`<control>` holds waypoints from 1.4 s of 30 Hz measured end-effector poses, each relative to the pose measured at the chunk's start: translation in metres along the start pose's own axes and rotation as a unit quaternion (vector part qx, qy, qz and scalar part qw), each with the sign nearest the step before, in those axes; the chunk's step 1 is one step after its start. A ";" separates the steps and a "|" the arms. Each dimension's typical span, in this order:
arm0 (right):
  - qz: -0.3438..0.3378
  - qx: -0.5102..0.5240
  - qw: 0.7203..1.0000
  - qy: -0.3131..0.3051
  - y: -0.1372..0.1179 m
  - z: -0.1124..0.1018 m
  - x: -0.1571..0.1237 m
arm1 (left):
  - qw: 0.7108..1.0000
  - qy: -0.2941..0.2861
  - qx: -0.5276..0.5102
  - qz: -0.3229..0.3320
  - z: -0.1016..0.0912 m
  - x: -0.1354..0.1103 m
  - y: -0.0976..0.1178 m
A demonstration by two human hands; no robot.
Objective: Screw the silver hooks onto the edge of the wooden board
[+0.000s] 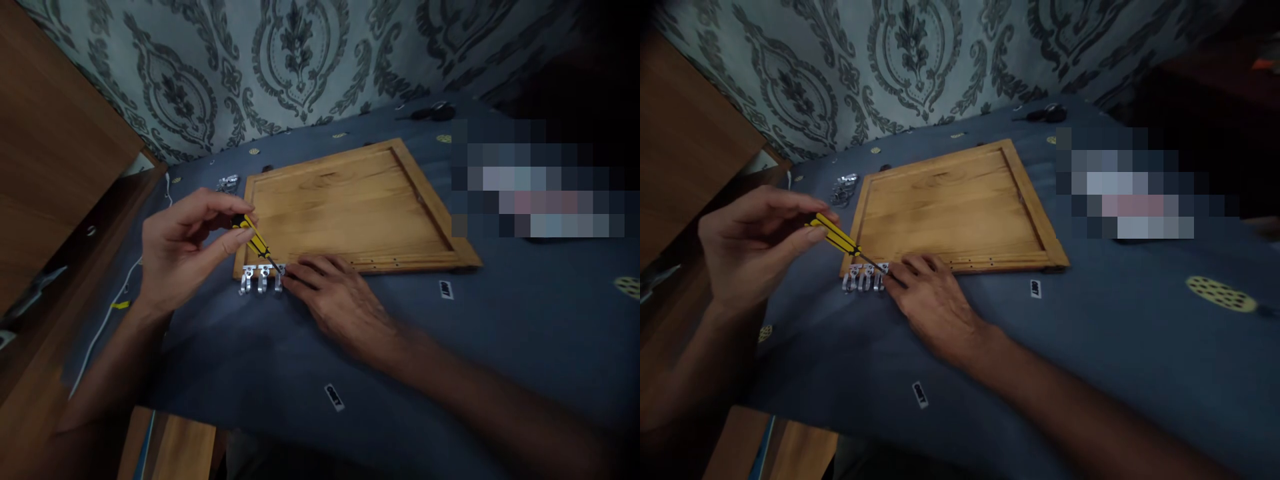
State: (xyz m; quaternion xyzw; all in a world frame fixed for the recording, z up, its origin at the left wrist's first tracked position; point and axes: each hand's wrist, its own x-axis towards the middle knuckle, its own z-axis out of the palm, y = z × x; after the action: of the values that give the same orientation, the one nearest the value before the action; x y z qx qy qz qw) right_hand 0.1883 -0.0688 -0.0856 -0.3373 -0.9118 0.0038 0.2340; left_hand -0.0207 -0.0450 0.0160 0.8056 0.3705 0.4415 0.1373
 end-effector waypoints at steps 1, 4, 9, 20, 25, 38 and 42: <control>0.000 -0.001 1.000 -0.001 0.000 0.000 0.000 | 1.000 0.007 0.002 0.006 0.001 0.000 -0.001; 0.000 -0.002 1.000 -0.008 -0.001 -0.001 0.000 | 0.999 0.030 0.012 0.041 0.002 0.002 -0.004; 0.004 -0.005 1.000 -0.008 -0.001 -0.002 0.000 | 0.997 0.008 0.000 0.075 -0.003 0.002 -0.009; 0.001 0.007 1.000 -0.005 -0.001 -0.001 0.000 | 0.997 0.030 0.003 0.075 -0.006 0.002 -0.002; 0.002 0.011 1.000 -0.008 -0.001 -0.002 0.000 | 0.993 0.100 -0.001 0.065 -0.011 0.004 0.006; 0.001 0.016 1.000 -0.007 0.000 0.000 0.000 | 0.997 0.012 0.008 0.073 -0.008 -0.001 -0.002; 0.004 0.013 1.000 -0.005 -0.001 -0.001 0.000 | 0.998 0.008 0.013 0.069 -0.009 -0.001 -0.005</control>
State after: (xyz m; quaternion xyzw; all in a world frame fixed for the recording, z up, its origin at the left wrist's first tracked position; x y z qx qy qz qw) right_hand 0.1885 -0.0695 -0.0847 -0.3376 -0.9117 0.0181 0.2334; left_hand -0.0309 -0.0433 0.0177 0.8275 0.3209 0.4513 0.0929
